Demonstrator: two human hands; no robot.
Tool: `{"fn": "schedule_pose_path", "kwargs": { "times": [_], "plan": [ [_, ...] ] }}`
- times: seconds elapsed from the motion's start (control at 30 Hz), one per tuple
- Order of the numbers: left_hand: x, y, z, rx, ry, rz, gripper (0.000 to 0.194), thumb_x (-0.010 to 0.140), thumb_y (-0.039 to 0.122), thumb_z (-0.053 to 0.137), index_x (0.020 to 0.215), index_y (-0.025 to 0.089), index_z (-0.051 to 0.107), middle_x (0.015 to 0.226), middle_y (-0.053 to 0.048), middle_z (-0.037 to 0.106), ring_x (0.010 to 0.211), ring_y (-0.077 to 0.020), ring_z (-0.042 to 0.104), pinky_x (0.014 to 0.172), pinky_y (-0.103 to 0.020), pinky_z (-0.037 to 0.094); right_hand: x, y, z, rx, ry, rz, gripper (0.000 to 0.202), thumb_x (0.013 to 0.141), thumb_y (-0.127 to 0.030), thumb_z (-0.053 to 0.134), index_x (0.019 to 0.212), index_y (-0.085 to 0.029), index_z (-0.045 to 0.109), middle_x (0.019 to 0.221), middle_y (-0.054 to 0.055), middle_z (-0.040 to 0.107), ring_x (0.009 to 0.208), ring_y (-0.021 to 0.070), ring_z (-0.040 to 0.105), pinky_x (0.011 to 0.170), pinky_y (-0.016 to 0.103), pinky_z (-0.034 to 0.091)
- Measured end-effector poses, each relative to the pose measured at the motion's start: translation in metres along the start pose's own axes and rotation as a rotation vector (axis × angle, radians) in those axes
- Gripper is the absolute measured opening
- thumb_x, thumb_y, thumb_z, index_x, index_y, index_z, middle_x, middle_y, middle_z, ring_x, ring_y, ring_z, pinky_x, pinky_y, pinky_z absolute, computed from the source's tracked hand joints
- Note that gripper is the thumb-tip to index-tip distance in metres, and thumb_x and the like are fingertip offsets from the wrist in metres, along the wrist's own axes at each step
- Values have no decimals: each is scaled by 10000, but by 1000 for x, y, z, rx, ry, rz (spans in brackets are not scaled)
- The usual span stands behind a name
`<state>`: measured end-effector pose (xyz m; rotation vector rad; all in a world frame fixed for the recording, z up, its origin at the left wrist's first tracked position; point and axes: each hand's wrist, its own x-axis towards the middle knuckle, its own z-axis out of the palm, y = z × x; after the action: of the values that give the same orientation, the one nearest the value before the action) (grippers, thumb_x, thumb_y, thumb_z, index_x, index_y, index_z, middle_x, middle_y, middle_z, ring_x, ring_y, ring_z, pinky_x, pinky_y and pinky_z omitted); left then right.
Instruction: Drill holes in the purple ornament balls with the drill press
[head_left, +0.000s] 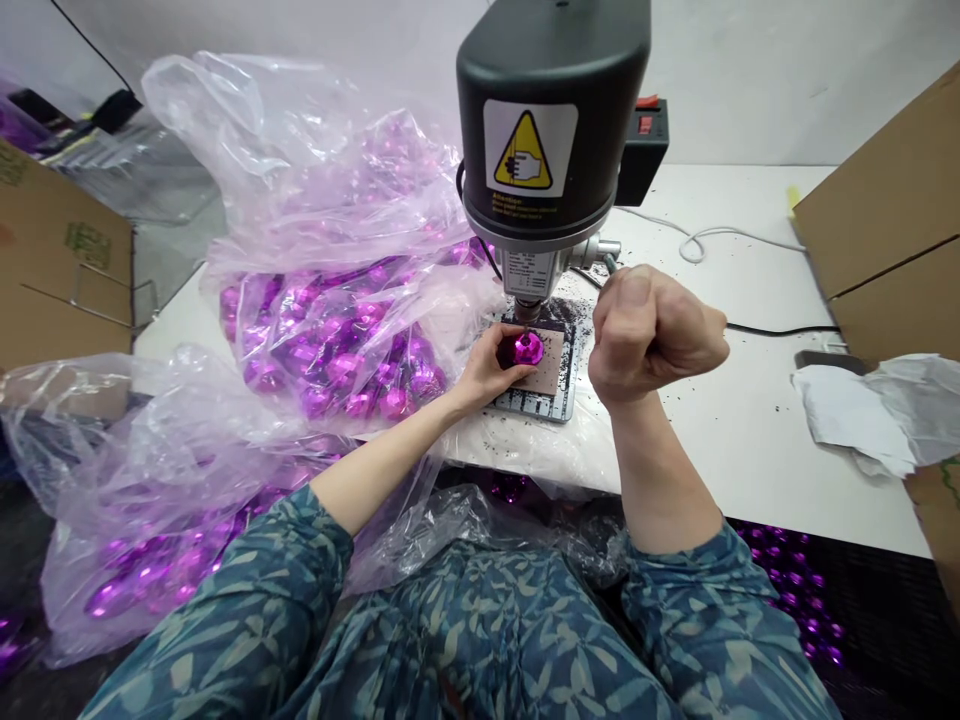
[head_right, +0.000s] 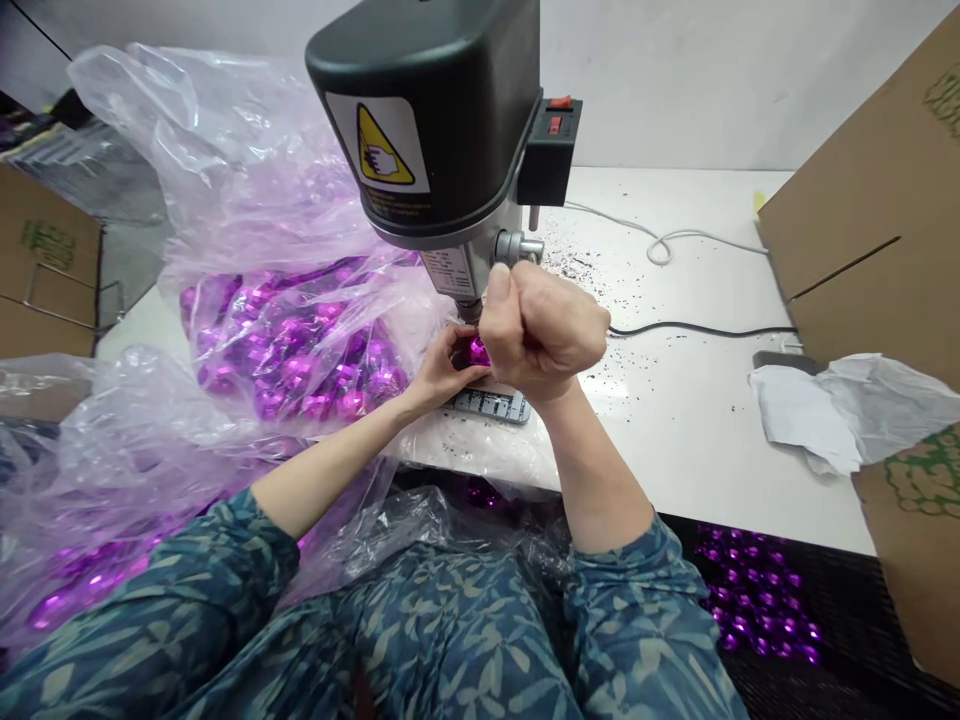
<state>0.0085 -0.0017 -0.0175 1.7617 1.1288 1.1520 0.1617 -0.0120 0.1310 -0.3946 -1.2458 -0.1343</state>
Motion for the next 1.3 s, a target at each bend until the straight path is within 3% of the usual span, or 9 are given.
{"fn": "schedule_pose_path", "kwargs": {
  "times": [0.23,0.53,0.73,0.77,0.87,0.93,1.03,1.17,1.3],
  "plan": [
    [0,-1,2,-4,20,3,545,801,349,917,1245,200,637,1268,-122,719,1191,-286,694,1022,-442,567,-8,11,0,92,41,-137,522,989,-218,552,603,-223,201,461,-83,184,335,61,216,366,289,215],
    [-3,0,7,-74,61,-39,548,775,306,929,1203,197,604,1223,-113,710,1141,-276,707,1005,-436,583,-18,18,-11,157,-80,-265,464,938,-91,539,628,-223,220,453,-93,273,338,47,243,366,272,266],
    [1,4,7,-33,86,-60,557,763,292,942,1193,193,602,1213,-107,706,1111,-269,714,962,-415,601,24,4,9,68,1,-23,537,1044,-270,580,589,-211,300,482,-72,287,384,41,268,404,286,157],
    [-1,7,7,-16,100,-58,554,757,284,942,1182,190,600,1202,-107,705,1098,-267,714,945,-410,605,35,4,14,40,-14,121,574,1020,-380,637,573,-216,316,476,-67,323,393,47,281,419,302,182],
    [-20,26,2,53,104,-1,509,789,322,912,1160,183,593,1158,-105,704,1034,-248,711,871,-391,612,60,8,24,98,-3,257,631,849,-673,676,565,-255,298,462,-71,299,359,73,254,386,338,180],
    [-46,41,-2,83,-14,90,456,846,384,858,1160,183,595,1109,-87,708,961,-223,702,814,-373,608,67,11,27,154,-18,288,598,798,-700,679,568,-270,333,469,-75,322,366,84,271,402,340,204],
    [-94,57,-7,144,-393,286,383,916,414,774,1177,175,628,1044,-81,723,923,-235,701,801,-382,609,66,11,27,212,-17,326,561,775,-666,706,567,-267,371,461,-88,373,384,72,304,465,311,238],
    [-144,55,-11,504,-836,504,301,941,202,689,1242,195,698,1217,-149,759,983,-292,736,851,-414,604,64,9,27,255,31,353,540,768,-615,720,564,-246,383,447,-103,369,380,45,298,477,277,222],
    [-161,37,-9,726,-993,368,599,779,47,737,1350,223,700,1405,-151,727,1056,-314,759,861,-390,616,65,13,29,279,59,329,549,783,-584,775,547,-237,421,430,-101,373,372,39,313,434,282,205]
  ]
}}
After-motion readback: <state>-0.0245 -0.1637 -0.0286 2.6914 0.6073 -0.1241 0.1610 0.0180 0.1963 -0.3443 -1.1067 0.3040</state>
